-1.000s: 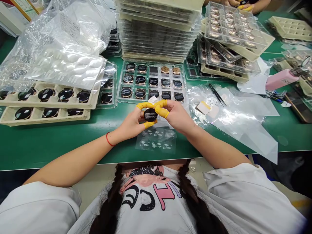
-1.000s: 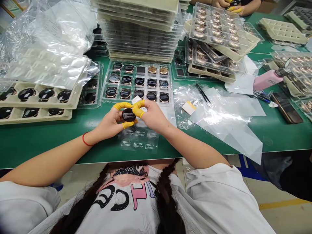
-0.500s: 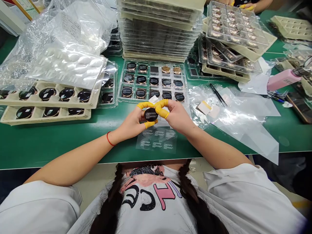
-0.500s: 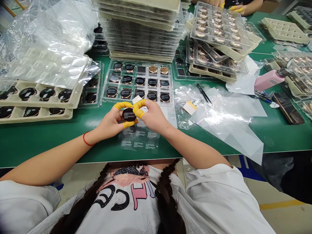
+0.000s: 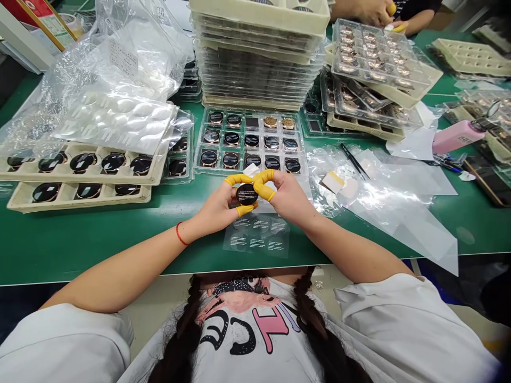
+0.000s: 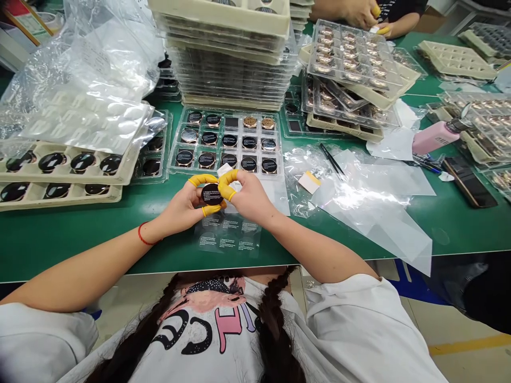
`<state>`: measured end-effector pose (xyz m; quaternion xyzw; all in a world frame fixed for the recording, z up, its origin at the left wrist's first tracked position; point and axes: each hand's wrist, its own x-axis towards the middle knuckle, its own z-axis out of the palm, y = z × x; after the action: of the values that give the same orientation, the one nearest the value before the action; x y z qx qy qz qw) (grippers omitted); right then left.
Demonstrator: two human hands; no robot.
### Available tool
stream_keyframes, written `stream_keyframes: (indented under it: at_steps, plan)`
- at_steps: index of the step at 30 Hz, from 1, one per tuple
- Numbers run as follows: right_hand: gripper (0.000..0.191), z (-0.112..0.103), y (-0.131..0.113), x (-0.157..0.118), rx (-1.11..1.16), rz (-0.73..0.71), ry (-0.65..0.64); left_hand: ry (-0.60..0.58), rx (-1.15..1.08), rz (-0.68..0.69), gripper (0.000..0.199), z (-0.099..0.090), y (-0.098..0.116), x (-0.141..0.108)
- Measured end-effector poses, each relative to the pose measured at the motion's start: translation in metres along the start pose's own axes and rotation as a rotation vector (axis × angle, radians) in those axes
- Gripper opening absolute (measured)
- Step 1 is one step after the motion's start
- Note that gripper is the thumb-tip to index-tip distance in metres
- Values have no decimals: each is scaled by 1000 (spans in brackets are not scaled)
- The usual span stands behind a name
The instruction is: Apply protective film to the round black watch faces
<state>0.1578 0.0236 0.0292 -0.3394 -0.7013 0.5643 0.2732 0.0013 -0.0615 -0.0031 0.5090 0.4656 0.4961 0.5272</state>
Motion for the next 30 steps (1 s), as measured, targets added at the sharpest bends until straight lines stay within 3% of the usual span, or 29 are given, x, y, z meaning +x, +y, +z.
stream_keyframes:
  at_steps: [30]
  plan:
    - [7, 1, -2, 0, -71, 11, 25, 16, -36, -36, 51, -1, -3, -1]
